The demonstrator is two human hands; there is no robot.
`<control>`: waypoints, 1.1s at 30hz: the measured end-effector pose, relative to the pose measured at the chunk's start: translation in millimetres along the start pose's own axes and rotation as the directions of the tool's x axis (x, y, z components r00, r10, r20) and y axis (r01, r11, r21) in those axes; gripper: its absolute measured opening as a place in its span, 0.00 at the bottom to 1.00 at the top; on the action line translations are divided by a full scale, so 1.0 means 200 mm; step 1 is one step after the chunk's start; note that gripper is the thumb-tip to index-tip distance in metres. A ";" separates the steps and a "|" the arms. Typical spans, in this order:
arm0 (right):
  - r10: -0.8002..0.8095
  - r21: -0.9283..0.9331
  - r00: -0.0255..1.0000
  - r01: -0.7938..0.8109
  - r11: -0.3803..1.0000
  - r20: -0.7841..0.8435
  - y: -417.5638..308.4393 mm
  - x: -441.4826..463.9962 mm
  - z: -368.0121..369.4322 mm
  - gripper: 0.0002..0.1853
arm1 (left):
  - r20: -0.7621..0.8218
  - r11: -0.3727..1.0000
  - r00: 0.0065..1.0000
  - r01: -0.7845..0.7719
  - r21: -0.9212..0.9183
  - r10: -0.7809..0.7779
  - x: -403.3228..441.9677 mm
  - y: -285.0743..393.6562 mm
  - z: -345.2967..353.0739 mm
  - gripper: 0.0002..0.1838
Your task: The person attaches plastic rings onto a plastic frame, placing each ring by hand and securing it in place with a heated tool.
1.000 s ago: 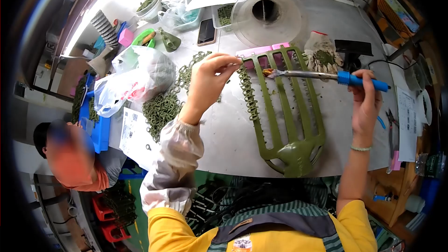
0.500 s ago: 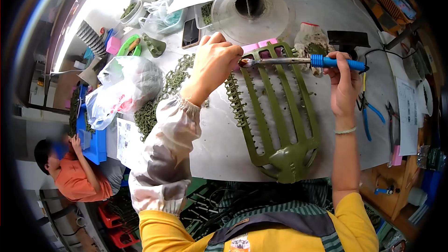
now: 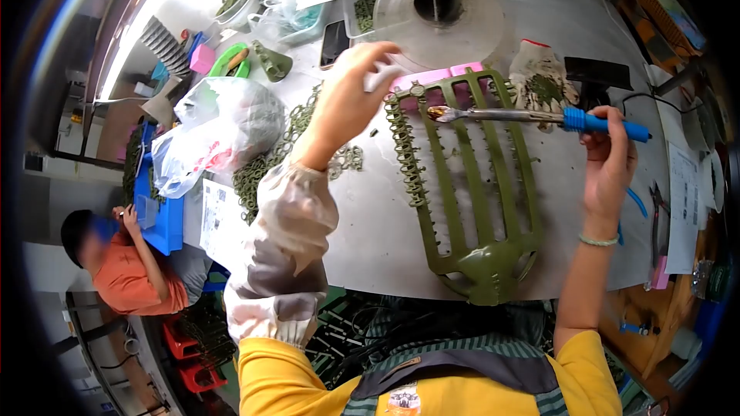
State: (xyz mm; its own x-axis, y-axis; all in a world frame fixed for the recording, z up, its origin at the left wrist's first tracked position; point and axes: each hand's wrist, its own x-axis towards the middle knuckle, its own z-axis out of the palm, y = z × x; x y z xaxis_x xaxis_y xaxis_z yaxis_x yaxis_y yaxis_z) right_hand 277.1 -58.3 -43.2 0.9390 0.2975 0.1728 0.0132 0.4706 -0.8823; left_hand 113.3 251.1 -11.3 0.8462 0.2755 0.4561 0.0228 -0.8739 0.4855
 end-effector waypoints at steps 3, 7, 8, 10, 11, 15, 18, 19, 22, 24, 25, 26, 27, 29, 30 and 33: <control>0.009 -0.014 1.000 -0.010 1.000 -0.029 -0.03 -0.03 -0.01 0.11 | -0.019 0.957 0.958 0.284 -0.058 -0.285 -0.23 -0.19 -0.11 0.15; 0.019 -0.043 1.000 -0.020 0.999 -0.018 -0.04 -0.05 -0.02 0.11 | 0.356 0.957 0.917 0.080 0.278 -0.180 -0.54 -0.17 -0.12 0.19; 0.019 -0.044 1.000 -0.020 0.999 -0.012 -0.05 -0.06 -0.02 0.11 | 0.380 0.963 0.907 0.086 0.256 -0.182 -0.58 -0.14 -0.11 0.21; 0.015 -0.046 1.000 -0.015 0.999 -0.001 -0.06 -0.07 -0.02 0.11 | 0.317 0.961 0.933 0.086 0.261 -0.170 -0.66 -0.16 -0.06 0.19; 0.015 -0.052 1.000 -0.015 0.999 -0.003 -0.07 -0.08 -0.01 0.11 | 0.287 0.957 0.940 0.110 0.267 -0.187 -0.68 -0.17 -0.05 0.18; 0.004 -0.067 1.000 -0.005 0.998 -0.005 -0.09 -0.10 0.01 0.12 | 0.092 0.973 0.974 0.196 0.118 -0.207 -0.77 -0.27 -0.03 0.13; 0.003 -0.064 1.000 -0.003 0.998 0.006 -0.11 -0.11 0.02 0.12 | 0.021 0.916 0.926 0.376 -0.140 -0.377 -0.79 -0.29 -0.04 0.11; 0.005 -0.062 1.000 -0.004 0.998 0.009 -0.11 -0.11 0.02 0.12 | 0.033 0.883 0.896 0.443 -0.156 -0.444 -0.80 -0.29 -0.05 0.10; 0.008 -0.069 1.000 -0.007 0.998 0.008 -0.11 -0.12 0.02 0.12 | 0.038 0.761 0.786 0.608 -0.227 -0.617 -0.81 -0.29 -0.08 0.09; 0.004 -0.075 1.000 -0.003 0.997 0.009 -0.11 -0.12 0.02 0.12 | 0.027 0.729 0.771 0.612 -0.307 -0.636 -0.79 -0.27 -0.11 0.09; 0.002 -0.078 1.000 -0.001 0.997 0.009 -0.11 -0.12 0.01 0.12 | 0.023 0.711 0.763 0.612 -0.347 -0.646 -0.77 -0.25 -0.12 0.09; 0.004 -0.077 1.000 -0.004 0.997 0.005 -0.11 -0.12 0.01 0.12 | 0.026 0.743 0.794 0.580 -0.334 -0.608 -0.75 -0.23 -0.15 0.10; 0.006 -0.076 1.000 -0.006 0.997 0.001 -0.11 -0.12 0.01 0.12 | 0.064 0.706 0.778 0.598 -0.380 -0.625 -0.73 -0.22 -0.17 0.10; 0.011 -0.066 1.000 -0.011 0.998 -0.001 -0.11 -0.11 0.00 0.13 | 0.146 0.625 0.749 0.628 -0.464 -0.646 -0.67 -0.17 -0.20 0.09; 0.017 -0.059 1.000 -0.017 0.998 -0.001 -0.10 -0.11 0.00 0.13 | 0.167 0.601 0.712 0.676 -0.426 -0.682 -0.64 -0.13 -0.23 0.08; 0.014 -0.054 1.000 -0.014 0.998 -0.005 -0.09 -0.10 -0.01 0.13 | 0.184 0.605 0.748 0.634 -0.482 -0.638 -0.60 -0.15 -0.22 0.09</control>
State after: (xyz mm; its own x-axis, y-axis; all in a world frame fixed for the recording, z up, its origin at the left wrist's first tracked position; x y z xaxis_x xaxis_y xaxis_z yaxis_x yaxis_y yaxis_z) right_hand 259.8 -74.4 -32.0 0.9406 0.3003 0.1585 0.0186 0.4206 -0.9070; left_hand -13.3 261.2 -47.1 0.7164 0.6896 -0.1058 0.2940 -0.1608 0.9422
